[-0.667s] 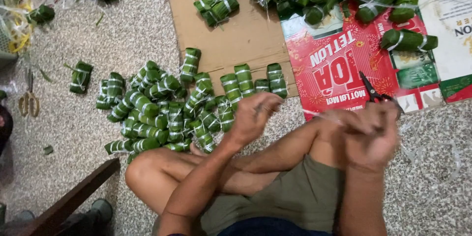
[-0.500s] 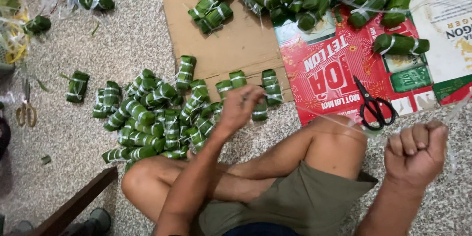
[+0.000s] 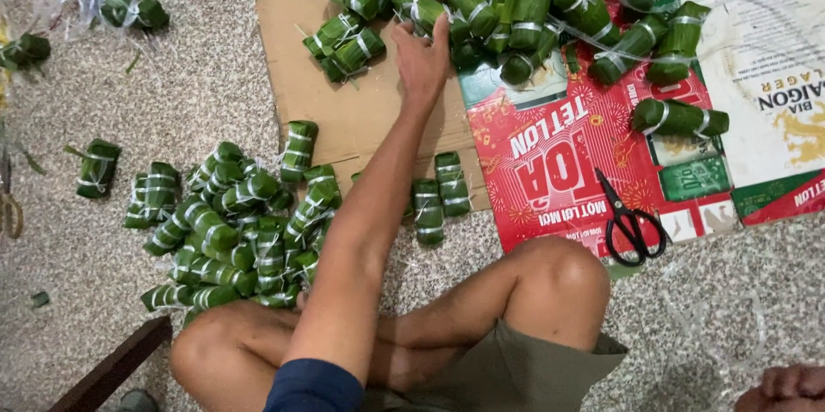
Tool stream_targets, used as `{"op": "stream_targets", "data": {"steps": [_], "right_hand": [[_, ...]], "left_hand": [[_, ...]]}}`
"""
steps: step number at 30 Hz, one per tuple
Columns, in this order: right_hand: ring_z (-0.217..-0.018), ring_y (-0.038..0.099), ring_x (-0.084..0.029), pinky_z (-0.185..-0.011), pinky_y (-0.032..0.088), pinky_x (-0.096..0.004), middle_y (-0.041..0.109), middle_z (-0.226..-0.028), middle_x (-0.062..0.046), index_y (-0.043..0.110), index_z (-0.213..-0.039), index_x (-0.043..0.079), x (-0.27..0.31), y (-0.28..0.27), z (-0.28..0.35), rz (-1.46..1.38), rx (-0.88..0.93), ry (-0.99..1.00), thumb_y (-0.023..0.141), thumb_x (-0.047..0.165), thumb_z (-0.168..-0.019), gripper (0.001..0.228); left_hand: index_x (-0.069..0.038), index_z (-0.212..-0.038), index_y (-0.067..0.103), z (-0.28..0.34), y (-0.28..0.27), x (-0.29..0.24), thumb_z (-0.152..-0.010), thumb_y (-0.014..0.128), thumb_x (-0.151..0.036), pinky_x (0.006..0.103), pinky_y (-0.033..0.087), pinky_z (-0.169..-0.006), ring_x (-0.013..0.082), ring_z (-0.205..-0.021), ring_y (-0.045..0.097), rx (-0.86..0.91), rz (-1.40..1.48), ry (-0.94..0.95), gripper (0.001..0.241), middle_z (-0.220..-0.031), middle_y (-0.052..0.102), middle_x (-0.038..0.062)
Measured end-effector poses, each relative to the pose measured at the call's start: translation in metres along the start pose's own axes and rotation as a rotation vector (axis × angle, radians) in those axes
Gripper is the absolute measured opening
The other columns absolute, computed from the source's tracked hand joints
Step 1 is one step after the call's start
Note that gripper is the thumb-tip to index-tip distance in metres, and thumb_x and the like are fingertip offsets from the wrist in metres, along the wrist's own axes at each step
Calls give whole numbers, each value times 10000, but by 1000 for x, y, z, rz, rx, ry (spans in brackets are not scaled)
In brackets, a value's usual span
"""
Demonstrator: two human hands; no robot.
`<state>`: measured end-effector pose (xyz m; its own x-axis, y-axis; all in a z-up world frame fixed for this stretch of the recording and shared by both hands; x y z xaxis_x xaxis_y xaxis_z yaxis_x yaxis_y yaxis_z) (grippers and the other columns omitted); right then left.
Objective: The person packages bundles of food wrapped in green leaves by tying them with white string and using scissors to trim the excess string.
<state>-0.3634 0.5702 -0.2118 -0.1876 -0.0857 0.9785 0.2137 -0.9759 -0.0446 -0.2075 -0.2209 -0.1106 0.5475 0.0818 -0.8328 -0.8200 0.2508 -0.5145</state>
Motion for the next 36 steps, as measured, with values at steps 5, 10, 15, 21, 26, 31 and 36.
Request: {"op": "stream_targets", "data": {"steps": [5, 10, 15, 21, 26, 31, 36], "right_hand": [[-694, 230, -111, -589, 234, -282, 201, -873, 14, 324, -1174, 62, 148, 217, 60, 399, -228, -41, 286, 35, -1099, 89], [-550, 215, -48, -486, 164, -247, 246, -697, 57, 389, -924, 202, 172, 277, 66, 13, -152, -96, 382, 132, -1250, 334], [-631, 408, -59, -499, 367, -238, 460, -820, 15, 557, -1059, 109, 160, 331, 48, 231, -58, -181, 565, 77, -1220, 165], [-647, 399, -32, -548, 333, -191, 444, -785, 61, 579, -1266, 79, 226, 471, 114, 98, 509, -61, 471, 399, -1115, 370], [-425, 360, 12, -345, 305, -100, 381, -625, 65, 538, -1293, 55, 185, 510, 160, -290, 901, 137, 488, 522, -1060, 524], [-431, 378, 9, -336, 344, -129, 450, -661, 60, 579, -1310, 61, 156, 526, 189, -158, 898, 67, 602, 426, -1023, 465], [-484, 479, -29, -375, 403, -181, 559, -708, -19, 625, -1211, 40, 155, 527, 205, -142, 926, -62, 780, 242, -871, 424]], "left_hand": [[-16, -1350, 289, -32, 20, 3, -644, 775, -631, 367, 677, -711, 260, -895, 706, 11, 41, -179, 1055, -1020, 638, 122], [25, -1148, 630, -17, -5, 55, -804, 624, -88, 469, 575, -542, 376, -813, 666, 211, 885, -410, 362, -1030, 663, 273], [-1, -1458, 396, 111, -90, 77, -892, 608, -45, 391, 585, -749, 286, -959, 659, 740, 1244, -280, 605, -1153, 633, 206], [-75, -1606, 329, 245, -177, 60, -906, 718, -162, 420, 501, -926, 283, -1112, 599, 789, 771, -54, 805, -1270, 623, 218], [-56, -1585, 379, 277, -218, 67, -957, 751, -257, 577, 329, -1206, 404, -1469, 380, 682, 586, 362, 757, -1536, 476, 223], [-80, -1566, 390, 294, -247, 80, -972, 713, -197, 605, 369, -1171, 446, -1393, 456, 592, 384, 522, 686, -1412, 517, 221], [-100, -1562, 381, 294, -258, 94, -889, 785, -204, 544, 380, -1184, 365, -1362, 508, 561, 456, 426, 792, -1402, 551, 194]]}}
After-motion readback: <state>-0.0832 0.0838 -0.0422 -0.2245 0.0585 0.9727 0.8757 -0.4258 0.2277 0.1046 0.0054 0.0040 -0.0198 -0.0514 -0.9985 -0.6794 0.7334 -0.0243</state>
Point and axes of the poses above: each hand's wrist, its own z-axis away from the middle knuckle, its own y-axis out of the palm, x = y × z, the point moved 2 cm from there along -z, towards the middle knuckle
